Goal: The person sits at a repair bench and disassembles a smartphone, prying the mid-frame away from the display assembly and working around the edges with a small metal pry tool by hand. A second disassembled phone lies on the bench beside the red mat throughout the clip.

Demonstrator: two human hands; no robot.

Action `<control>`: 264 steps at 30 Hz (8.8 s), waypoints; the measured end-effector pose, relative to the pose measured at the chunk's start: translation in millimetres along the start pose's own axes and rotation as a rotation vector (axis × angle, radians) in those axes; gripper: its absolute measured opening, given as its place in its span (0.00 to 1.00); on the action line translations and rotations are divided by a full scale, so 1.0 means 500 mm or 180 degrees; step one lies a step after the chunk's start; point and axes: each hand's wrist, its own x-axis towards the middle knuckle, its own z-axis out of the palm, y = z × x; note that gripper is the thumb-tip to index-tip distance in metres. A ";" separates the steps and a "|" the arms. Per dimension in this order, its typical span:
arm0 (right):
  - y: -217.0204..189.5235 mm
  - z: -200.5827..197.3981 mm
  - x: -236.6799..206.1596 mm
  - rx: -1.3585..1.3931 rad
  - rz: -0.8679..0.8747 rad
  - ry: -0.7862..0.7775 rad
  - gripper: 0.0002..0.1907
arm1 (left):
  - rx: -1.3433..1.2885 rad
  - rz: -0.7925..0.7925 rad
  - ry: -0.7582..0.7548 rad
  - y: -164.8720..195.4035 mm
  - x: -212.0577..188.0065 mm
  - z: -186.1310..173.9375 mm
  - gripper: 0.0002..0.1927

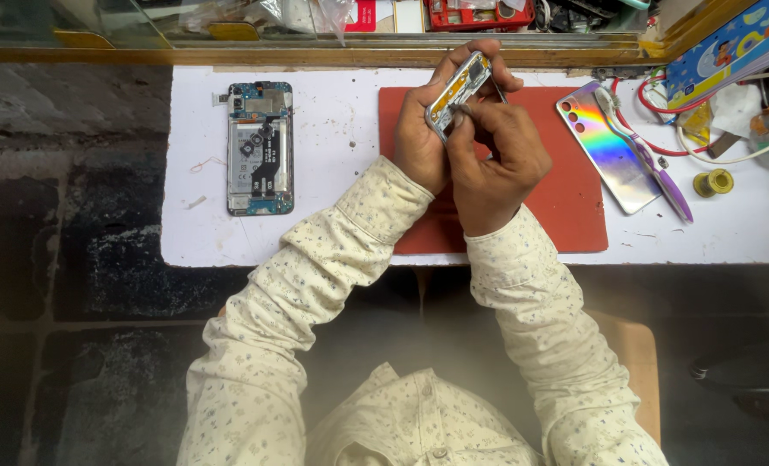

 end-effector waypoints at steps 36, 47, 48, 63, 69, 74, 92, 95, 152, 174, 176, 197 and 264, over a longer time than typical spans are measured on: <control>0.000 0.014 0.004 0.0075 0.0101 0.0102 0.04 | -0.0022 0.0044 0.0044 0.000 -0.001 -0.001 0.28; -0.002 0.006 0.002 -0.0017 0.0004 -0.0042 0.05 | -0.0071 0.0052 0.0065 -0.004 0.002 -0.006 0.28; 0.000 0.009 0.004 -0.0057 0.0064 -0.0006 0.05 | -0.0101 0.0039 0.0081 -0.003 0.002 -0.007 0.28; 0.001 0.002 0.005 0.0060 -0.0007 0.0009 0.05 | -0.0013 0.0169 0.0031 -0.004 0.001 -0.002 0.27; 0.000 0.002 0.003 0.0019 0.0040 -0.0020 0.05 | -0.0008 0.0132 0.0064 -0.003 0.002 -0.002 0.27; 0.001 -0.001 0.004 0.0065 -0.0255 -0.0039 0.06 | -0.0104 0.0083 -0.0022 -0.001 0.001 -0.002 0.27; 0.003 0.007 0.005 0.0014 0.0048 -0.0011 0.05 | -0.0244 0.0079 -0.0002 -0.004 0.004 -0.010 0.27; 0.001 -0.003 -0.002 0.0196 -0.0110 -0.0092 0.06 | -0.0359 0.0049 -0.0038 -0.007 0.004 -0.012 0.28; 0.007 -0.010 -0.006 0.0130 -0.0465 -0.0211 0.08 | -0.0338 0.0101 -0.0122 -0.006 0.011 -0.006 0.27; -0.003 0.005 0.001 -0.0004 0.0018 0.0052 0.05 | 0.0047 0.0015 -0.0007 0.007 0.003 0.004 0.29; -0.001 0.004 0.001 0.0143 -0.0042 0.0059 0.05 | 0.0043 0.0044 -0.0022 0.006 0.002 0.002 0.28; 0.002 0.002 -0.002 0.0059 -0.0216 -0.0001 0.06 | 0.0100 0.0076 0.0001 0.005 0.002 0.003 0.28; -0.007 -0.003 -0.003 0.0258 -0.0113 -0.0002 0.05 | 0.0170 0.0041 -0.0080 0.013 -0.003 0.012 0.28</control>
